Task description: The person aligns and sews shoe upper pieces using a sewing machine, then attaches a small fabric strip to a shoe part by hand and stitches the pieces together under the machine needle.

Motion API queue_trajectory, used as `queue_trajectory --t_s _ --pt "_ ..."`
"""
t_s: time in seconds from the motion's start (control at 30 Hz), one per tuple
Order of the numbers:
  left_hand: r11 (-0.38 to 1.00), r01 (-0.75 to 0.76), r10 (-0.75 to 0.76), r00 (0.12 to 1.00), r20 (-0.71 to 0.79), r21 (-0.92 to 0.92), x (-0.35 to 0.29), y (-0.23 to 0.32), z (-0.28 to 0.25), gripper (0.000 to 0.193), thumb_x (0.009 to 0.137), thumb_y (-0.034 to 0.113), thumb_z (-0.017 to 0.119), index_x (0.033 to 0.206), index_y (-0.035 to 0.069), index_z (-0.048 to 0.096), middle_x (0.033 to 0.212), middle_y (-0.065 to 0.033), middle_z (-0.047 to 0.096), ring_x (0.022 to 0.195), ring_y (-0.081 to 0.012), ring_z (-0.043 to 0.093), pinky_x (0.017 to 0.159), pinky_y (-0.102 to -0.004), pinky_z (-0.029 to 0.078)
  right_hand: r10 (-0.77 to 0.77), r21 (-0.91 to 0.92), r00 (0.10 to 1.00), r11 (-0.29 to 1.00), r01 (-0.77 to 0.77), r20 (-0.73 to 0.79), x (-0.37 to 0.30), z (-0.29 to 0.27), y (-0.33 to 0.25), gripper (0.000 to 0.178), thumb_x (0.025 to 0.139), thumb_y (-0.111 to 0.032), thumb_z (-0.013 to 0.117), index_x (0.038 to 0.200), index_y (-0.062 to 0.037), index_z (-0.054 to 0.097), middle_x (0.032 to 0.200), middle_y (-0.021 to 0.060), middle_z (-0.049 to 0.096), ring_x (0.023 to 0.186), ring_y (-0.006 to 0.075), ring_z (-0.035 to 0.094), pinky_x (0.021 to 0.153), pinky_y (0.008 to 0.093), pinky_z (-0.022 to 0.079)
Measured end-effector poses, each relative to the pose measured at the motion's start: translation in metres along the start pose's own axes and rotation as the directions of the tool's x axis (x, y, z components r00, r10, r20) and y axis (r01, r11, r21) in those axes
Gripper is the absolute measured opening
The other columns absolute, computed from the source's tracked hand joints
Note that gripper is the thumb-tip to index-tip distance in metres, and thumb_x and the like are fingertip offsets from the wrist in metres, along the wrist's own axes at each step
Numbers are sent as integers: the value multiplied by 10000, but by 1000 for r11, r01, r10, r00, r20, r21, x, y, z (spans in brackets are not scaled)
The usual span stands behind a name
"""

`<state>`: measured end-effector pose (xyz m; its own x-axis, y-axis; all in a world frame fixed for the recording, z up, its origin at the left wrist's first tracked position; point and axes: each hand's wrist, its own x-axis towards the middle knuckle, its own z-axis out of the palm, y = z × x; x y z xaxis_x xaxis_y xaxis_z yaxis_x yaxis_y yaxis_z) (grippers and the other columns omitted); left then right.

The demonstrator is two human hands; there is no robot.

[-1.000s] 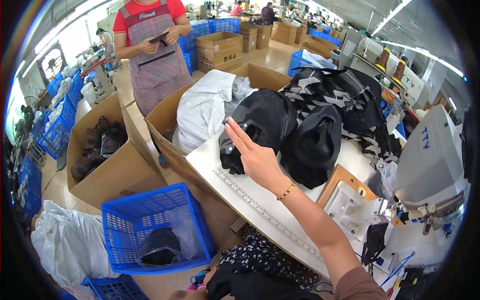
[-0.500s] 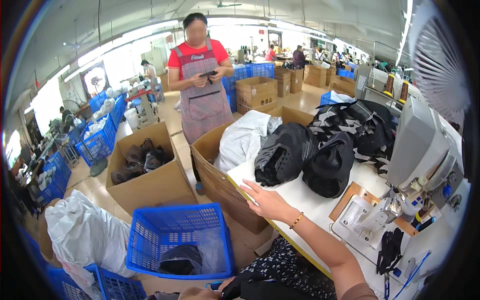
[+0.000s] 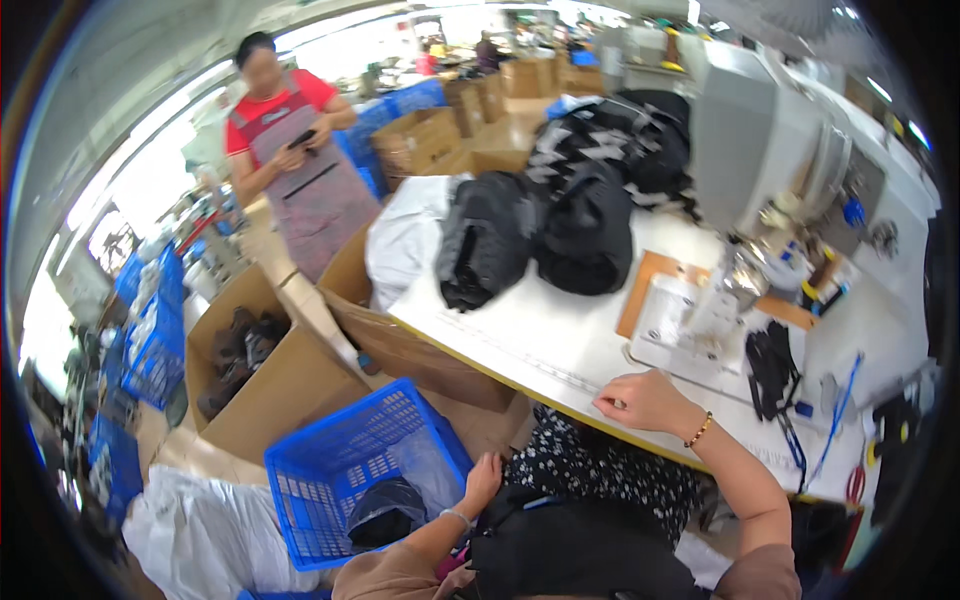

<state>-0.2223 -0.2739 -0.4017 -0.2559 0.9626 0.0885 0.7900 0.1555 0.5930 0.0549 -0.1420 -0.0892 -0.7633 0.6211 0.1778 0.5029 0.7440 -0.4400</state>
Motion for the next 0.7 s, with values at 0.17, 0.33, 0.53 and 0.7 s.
queue_trajectory --t_s 0.17,0.33,0.53,0.7 --pt "839 -542 544 827 142 -50 46 128 -11 325 804 190 538 1076 19 497 1014 -170 529 1030 -327 462 884 -414 363 71 280 983 953 -117 169 -68 70 -11 225 809 -219 529 716 -37 623 696 148 611 625 296 596 575 379 477" --pt "358 -906 747 424 512 227 46 169 56 430 747 215 519 1097 -34 532 1130 -192 502 1201 -319 338 1070 -420 165 628 -604 777 630 -489 26 -156 230 101 470 805 -169 451 1210 64 401 1190 248 462 1111 337 456 933 464 347" --pt "716 -696 560 615 555 49 34 176 82 261 827 201 457 824 -12 608 758 -161 605 769 -287 582 748 -422 430 668 -142 641 726 -673 378 -149 246 101 319 783 -161 475 1040 -3 577 1171 205 507 1145 295 443 962 412 319" --pt "882 102 130 885 447 -460 37 213 67 475 850 310 506 543 -52 510 441 -121 484 430 -186 495 447 -352 372 598 470 706 532 -704 379 -158 243 96 291 765 -106 432 973 40 575 1077 224 556 1058 306 514 874 343 410"
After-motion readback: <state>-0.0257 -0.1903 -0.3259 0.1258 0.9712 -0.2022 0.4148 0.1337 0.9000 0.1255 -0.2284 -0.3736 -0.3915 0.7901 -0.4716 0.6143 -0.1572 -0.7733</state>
